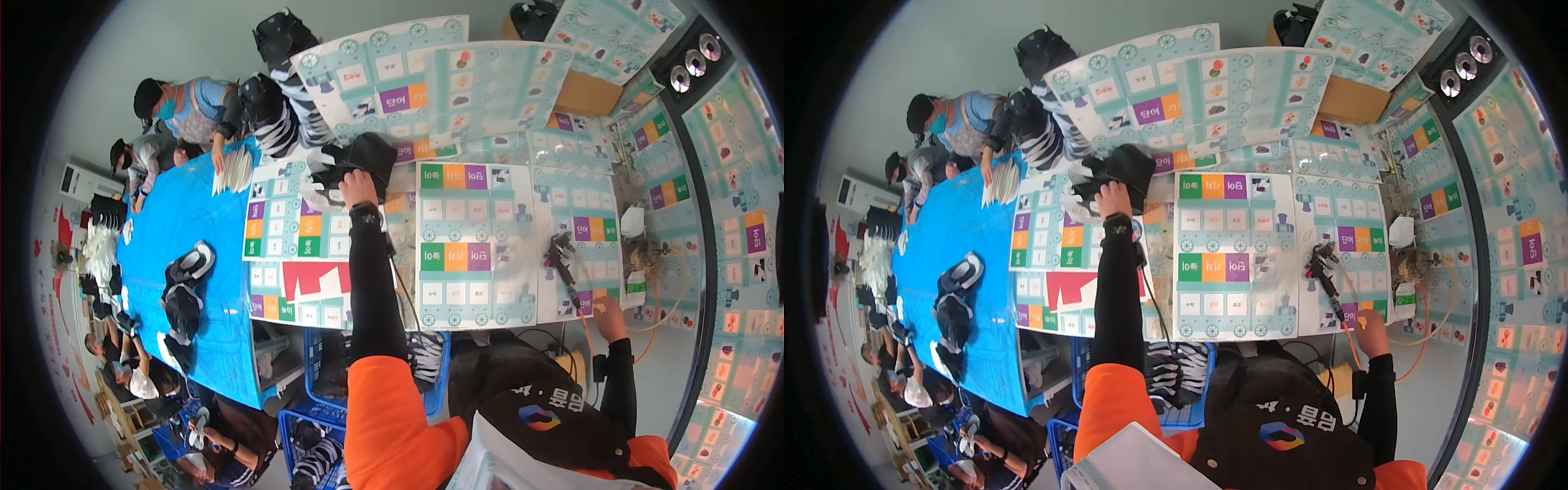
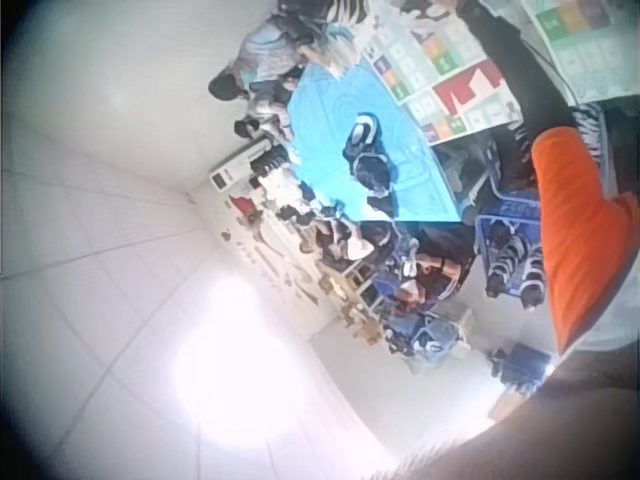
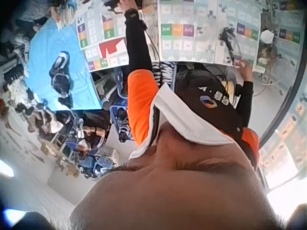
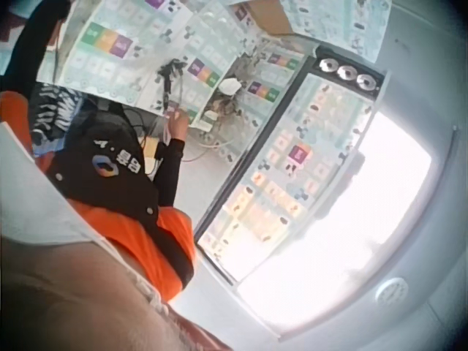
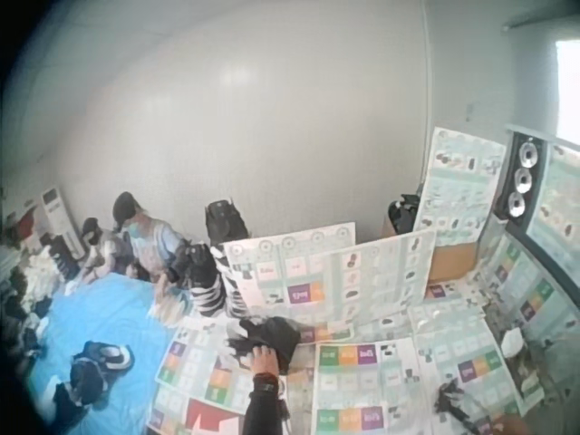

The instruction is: The person applies adhesive to the inner edges of shoe uppers using a specialized applicator tool. The person handles the shoe components one at a time, applying the adhesive around the perimeter and then placing each piece into a crate.

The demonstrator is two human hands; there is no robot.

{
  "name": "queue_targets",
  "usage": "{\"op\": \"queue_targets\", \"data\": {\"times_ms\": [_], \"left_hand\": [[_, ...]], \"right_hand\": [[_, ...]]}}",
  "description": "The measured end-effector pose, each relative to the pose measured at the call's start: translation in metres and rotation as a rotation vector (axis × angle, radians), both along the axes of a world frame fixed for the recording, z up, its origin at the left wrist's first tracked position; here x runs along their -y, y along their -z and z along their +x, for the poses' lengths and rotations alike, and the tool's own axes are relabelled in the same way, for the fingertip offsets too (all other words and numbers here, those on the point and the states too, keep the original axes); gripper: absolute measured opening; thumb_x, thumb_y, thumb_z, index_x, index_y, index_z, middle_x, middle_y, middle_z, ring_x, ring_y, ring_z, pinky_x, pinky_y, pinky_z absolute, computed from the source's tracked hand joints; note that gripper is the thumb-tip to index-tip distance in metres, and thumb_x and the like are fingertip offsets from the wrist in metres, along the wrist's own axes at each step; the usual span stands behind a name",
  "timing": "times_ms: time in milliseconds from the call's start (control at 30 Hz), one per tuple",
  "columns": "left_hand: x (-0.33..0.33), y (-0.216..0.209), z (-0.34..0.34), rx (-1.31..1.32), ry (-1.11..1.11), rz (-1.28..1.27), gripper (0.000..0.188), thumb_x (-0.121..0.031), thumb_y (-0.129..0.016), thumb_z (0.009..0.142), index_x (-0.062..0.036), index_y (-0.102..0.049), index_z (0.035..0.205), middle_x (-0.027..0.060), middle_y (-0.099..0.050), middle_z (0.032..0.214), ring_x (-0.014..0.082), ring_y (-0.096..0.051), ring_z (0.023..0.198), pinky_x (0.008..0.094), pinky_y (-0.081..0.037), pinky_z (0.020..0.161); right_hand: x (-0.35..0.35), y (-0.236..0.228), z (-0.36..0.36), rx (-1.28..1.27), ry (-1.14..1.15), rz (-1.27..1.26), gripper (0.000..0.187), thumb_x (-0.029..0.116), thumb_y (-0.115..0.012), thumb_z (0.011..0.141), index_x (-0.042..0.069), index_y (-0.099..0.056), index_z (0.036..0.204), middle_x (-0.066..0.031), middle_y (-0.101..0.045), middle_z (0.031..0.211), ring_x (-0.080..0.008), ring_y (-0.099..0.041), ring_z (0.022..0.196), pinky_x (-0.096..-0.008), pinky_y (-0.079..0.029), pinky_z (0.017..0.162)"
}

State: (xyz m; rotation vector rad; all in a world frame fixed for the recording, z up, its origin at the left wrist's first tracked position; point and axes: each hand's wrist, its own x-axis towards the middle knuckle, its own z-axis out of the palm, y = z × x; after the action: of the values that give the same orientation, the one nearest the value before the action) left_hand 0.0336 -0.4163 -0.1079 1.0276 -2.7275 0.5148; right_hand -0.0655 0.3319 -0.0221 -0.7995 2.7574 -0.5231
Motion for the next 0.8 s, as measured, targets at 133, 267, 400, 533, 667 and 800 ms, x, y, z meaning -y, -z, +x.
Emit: {"op": "queue_targets", "data": {"times_ms": [133,267,400,533,667,800], "left_hand": [[-0.019,-0.036,-0.01,-0.096,0.242,-0.123,0.009,-0.019,-0.059,0.086,-0.0149,-0.065,0.091,0.0028,-0.056,0.096,0.0245,-0.055,0.095,0.0409,-0.043,0.076],[-0.046,-0.121,0.058,-0.197,0.268,-0.031,0.009,-0.015,-0.06,0.086,-0.0099,-0.064,0.092,0.0069,-0.056,0.1,0.0283,-0.055,0.1,0.0423,-0.045,0.083],[-0.054,-0.084,0.086,-0.025,0.019,0.388,0.042,-0.023,-0.071,0.084,-0.0047,-0.062,0.121,0.0146,-0.061,0.125,0.0365,-0.058,0.117,0.0447,-0.048,0.095],[-0.056,-0.029,0.082,-0.351,-0.327,1.001,0.07,-0.025,-0.075,0.082,-0.0026,-0.047,0.142,0.0243,-0.056,0.134,0.0448,-0.056,0.123,0.0476,-0.049,0.101],[-0.084,-0.042,0.019,-0.264,-0.123,0.335,0.063,-0.017,-0.065,0.086,-0.0116,-0.046,0.146,0.0154,-0.053,0.14,0.0408,-0.052,0.127,0.0496,-0.05,0.095],[-0.039,-0.033,-0.018,-0.069,-0.029,-0.089,0.05,-0.022,-0.05,0.097,-0.0209,-0.049,0.146,0.0109,-0.046,0.151,0.0399,-0.046,0.134,0.0596,-0.043,0.097]], "right_hand": [[-0.016,0.005,-0.009,-0.025,0.006,-0.016,0.019,0.009,-0.066,0.088,0.003,-0.066,0.106,-0.0179,-0.064,0.104,-0.0403,-0.062,0.101,-0.0463,-0.051,0.086],[0.063,-0.043,-0.019,0.358,0.06,-0.159,0.021,0.011,-0.068,0.087,0.0,-0.067,0.106,-0.0197,-0.067,0.106,-0.0399,-0.066,0.096,-0.0446,-0.054,0.082],[0.11,-0.024,-0.04,0.234,-0.249,-0.17,0.02,0.011,-0.067,0.089,0.003,-0.067,0.107,-0.0169,-0.068,0.107,-0.0357,-0.067,0.093,-0.0416,-0.054,0.08],[0.147,-0.051,-0.035,0.314,-0.373,-0.236,0.018,0.01,-0.067,0.089,0.004,-0.067,0.106,-0.0143,-0.068,0.106,-0.0337,-0.066,0.091,-0.0397,-0.053,0.078],[0.114,-0.055,-0.033,0.295,-0.282,-0.164,0.016,0.008,-0.066,0.089,0.003,-0.067,0.104,-0.0152,-0.067,0.103,-0.0332,-0.065,0.091,-0.0397,-0.053,0.077],[0.042,-0.039,-0.027,0.183,-0.203,-0.149,0.014,0.009,-0.064,0.09,0.001,-0.067,0.102,-0.0169,-0.068,0.098,-0.0369,-0.065,0.089,-0.0425,-0.053,0.076]]}}
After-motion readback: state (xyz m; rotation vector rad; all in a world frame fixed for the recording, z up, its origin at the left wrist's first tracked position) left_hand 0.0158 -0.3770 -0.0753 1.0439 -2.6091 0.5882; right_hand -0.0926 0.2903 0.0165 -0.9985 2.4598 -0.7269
